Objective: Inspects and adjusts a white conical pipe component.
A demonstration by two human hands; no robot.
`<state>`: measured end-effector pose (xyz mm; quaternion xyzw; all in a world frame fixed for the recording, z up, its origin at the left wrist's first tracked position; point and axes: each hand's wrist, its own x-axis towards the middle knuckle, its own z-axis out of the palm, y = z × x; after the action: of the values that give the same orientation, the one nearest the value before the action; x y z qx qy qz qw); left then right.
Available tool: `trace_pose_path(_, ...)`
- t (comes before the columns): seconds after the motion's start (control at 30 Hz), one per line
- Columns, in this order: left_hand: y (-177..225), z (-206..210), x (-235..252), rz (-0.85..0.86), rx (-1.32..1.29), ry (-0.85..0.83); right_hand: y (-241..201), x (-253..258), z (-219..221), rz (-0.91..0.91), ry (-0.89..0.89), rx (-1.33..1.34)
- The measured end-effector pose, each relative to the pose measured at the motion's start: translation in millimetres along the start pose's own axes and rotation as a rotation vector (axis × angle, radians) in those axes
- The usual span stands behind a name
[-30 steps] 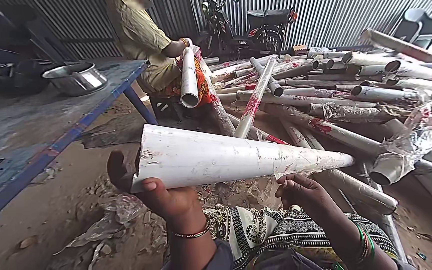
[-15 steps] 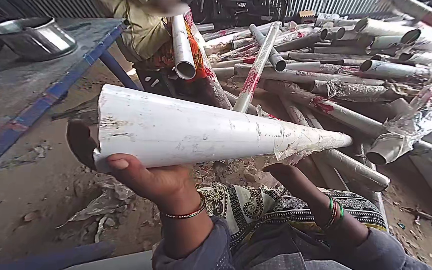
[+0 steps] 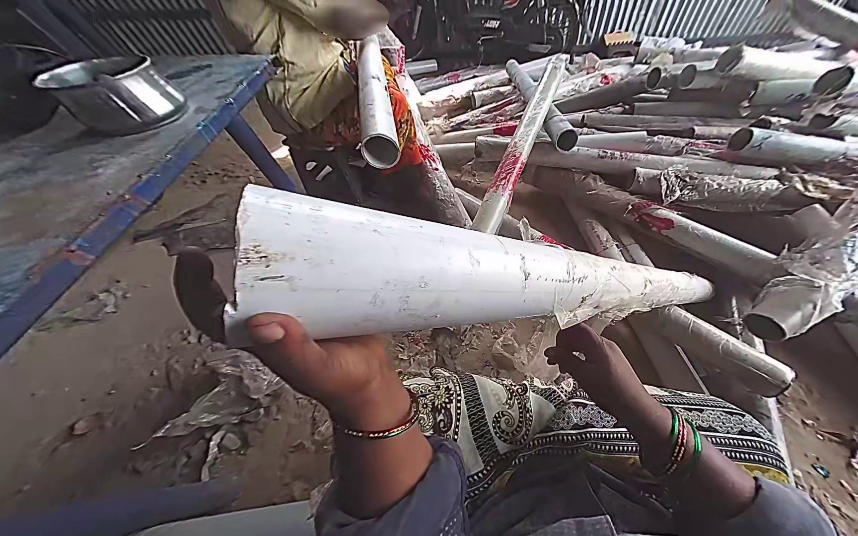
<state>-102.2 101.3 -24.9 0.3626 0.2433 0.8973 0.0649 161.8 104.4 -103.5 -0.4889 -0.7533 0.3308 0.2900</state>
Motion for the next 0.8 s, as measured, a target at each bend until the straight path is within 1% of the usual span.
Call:
trace_pose_path(0.07,-0.9,0.6,-0.1,0.005,-0.009,0.015,-2.0,-1.3,-2.1,-0.059,-0.042,-0.032)
trace_pose_path(0.1,-1.6,0.0,0.2,0.008,-0.011,0.014,-3.3,-1.2,-4.0,-0.099,-0.085,-0.087)
trace_pose_path(0.13,-2.2,-0.7,0.5,0.008,-0.012,0.016,-3.6,-1.5,-4.5,-0.146,-0.091,-0.125)
trace_pose_path(0.2,-3.5,-1.6,1.2,0.006,-0.023,0.024,-4.2,-3.1,-4.7,-0.242,-0.006,-0.138)
trace_pose_path(0.3,-5.1,-2.9,0.9,0.01,-0.034,0.031,-12.9,-2.3,-7.4,-0.342,0.148,-0.063)
trace_pose_path(0.37,-5.9,-3.4,0.4,0.01,-0.031,0.039,-20.5,2.1,-10.0,-0.41,0.22,-0.033)
trace_pose_path(0.43,-6.7,-4.0,-0.6,0.006,-0.031,0.047,-26.1,7.5,-13.2,-0.482,0.25,-0.05)
trace_pose_path(0.47,-7.0,-4.0,-0.9,0.001,-0.031,0.056,-27.3,9.6,-14.9,-0.513,0.238,-0.057)
trace_pose_path(0.57,-8.2,-6.0,0.4,-0.006,-0.025,0.054,-29.8,11.8,-17.8,-0.543,0.197,-0.039)
trace_pose_path(0.63,-9.8,-10.3,2.9,0.011,-0.01,-0.003,-34.0,12.6,-19.0,-0.536,0.244,-0.026)
trace_pose_path(0.67,-10.2,-10.9,2.8,0.014,-0.01,-0.003,-37.1,14.3,-20.0,-0.533,0.283,-0.038)
trace_pose_path(0.73,-9.7,-7.5,0.4,-0.004,-0.035,0.052,-45.8,20.4,-23.5,-0.521,0.348,-0.09)
trace_pose_path(0.8,-9.5,-7.4,-1.1,-0.016,-0.039,0.055,-55.3,28.8,-25.7,-0.5,0.388,-0.14)
